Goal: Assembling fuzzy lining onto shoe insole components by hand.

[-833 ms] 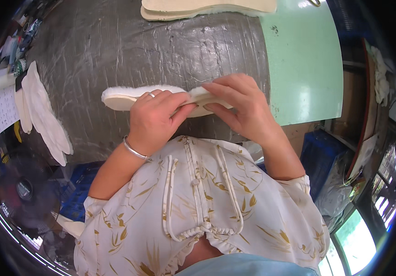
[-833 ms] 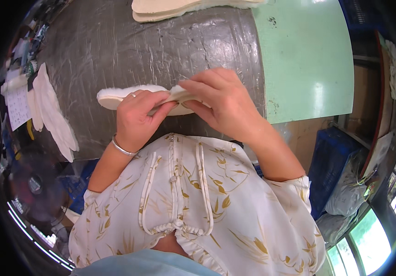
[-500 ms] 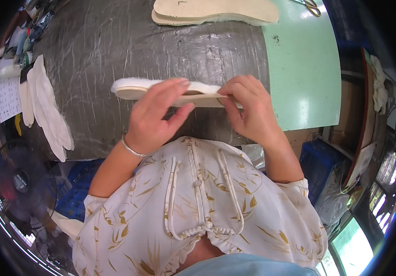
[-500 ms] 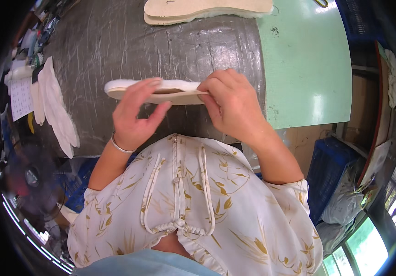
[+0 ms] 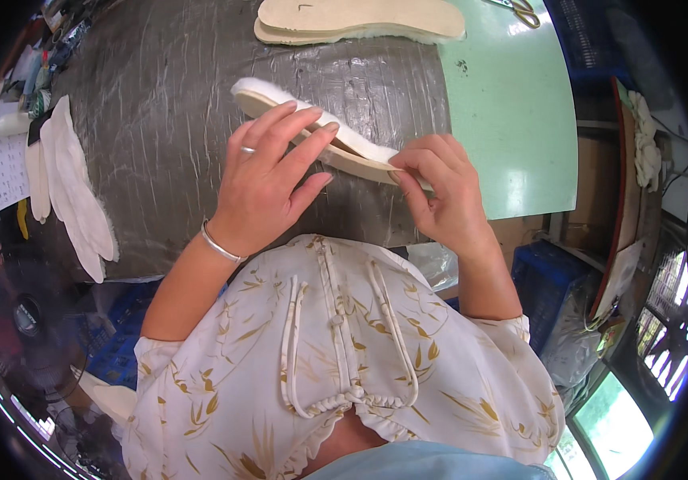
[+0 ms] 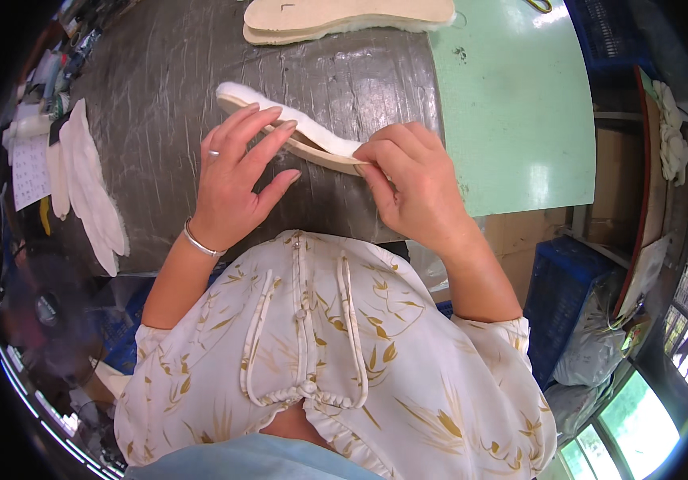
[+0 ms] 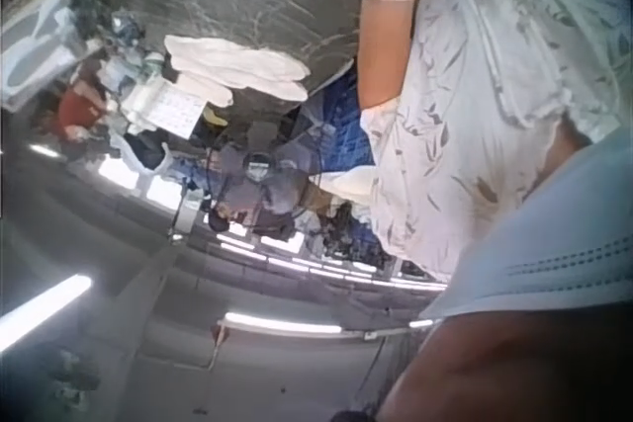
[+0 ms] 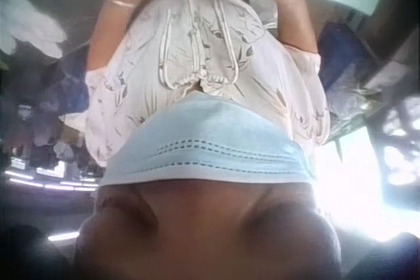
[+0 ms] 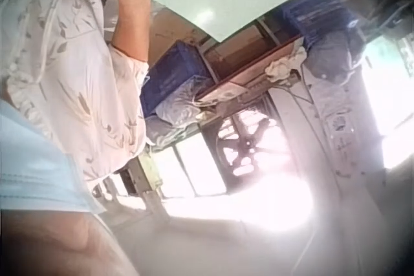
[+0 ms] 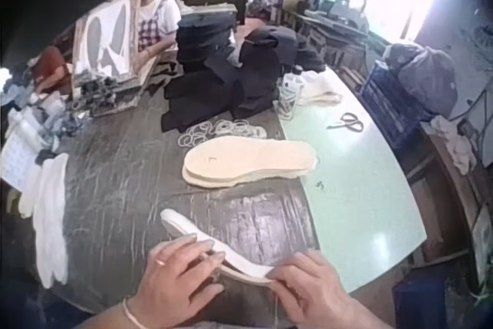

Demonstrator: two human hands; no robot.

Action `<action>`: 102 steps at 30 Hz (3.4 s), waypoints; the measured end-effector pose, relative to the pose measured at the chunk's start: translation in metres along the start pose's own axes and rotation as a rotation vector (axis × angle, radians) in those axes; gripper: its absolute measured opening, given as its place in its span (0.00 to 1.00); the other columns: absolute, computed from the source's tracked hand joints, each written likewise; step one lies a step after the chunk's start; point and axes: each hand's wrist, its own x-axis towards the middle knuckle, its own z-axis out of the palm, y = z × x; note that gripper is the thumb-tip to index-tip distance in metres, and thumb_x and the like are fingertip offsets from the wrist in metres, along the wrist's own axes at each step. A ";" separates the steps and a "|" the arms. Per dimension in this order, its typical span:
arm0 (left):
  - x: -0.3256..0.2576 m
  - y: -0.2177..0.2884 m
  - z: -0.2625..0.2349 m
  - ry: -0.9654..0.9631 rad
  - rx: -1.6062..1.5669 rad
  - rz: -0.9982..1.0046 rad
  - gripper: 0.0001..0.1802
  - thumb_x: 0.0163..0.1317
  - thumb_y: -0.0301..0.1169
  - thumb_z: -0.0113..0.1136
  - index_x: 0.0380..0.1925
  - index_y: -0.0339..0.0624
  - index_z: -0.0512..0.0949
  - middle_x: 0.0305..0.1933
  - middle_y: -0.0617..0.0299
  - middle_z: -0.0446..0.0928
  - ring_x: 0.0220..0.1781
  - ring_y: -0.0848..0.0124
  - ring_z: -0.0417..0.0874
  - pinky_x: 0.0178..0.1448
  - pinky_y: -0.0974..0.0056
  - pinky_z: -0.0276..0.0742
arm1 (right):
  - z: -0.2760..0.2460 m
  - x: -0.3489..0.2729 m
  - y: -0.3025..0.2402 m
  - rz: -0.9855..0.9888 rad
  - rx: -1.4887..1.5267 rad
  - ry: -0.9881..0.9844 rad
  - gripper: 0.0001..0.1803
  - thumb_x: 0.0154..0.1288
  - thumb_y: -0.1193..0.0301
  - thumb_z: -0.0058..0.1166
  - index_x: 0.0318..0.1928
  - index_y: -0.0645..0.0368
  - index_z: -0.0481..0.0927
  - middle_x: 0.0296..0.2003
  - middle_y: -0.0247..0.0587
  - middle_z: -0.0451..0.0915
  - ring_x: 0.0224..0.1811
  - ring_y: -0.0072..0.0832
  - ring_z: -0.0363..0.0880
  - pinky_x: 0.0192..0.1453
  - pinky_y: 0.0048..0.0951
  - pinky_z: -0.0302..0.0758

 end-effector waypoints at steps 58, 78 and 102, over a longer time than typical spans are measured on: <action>-0.032 -0.039 -0.004 -0.109 -0.168 0.047 0.11 0.56 0.30 0.68 0.40 0.48 0.85 0.38 0.67 0.80 0.40 0.66 0.80 0.62 0.57 0.68 | 0.034 0.000 -0.017 -0.139 -0.160 -0.115 0.06 0.56 0.74 0.62 0.36 0.55 0.84 0.33 0.32 0.75 0.38 0.33 0.74 0.48 0.36 0.70; -0.036 -0.034 0.009 -0.072 -0.188 0.124 0.15 0.50 0.27 0.71 0.40 0.46 0.84 0.37 0.64 0.78 0.40 0.62 0.78 0.52 0.58 0.73 | 0.034 -0.003 -0.018 -0.158 -0.191 -0.130 0.07 0.53 0.75 0.63 0.36 0.55 0.83 0.33 0.33 0.75 0.37 0.34 0.74 0.48 0.36 0.70; -0.077 -0.017 0.039 0.173 -1.809 -0.594 0.42 0.59 0.34 0.70 0.70 0.37 0.57 0.69 0.57 0.66 0.71 0.66 0.67 0.73 0.58 0.63 | 0.047 0.011 -0.024 0.317 0.632 0.063 0.06 0.67 0.76 0.59 0.44 0.61 0.84 0.36 0.32 0.79 0.38 0.18 0.77 0.43 0.21 0.74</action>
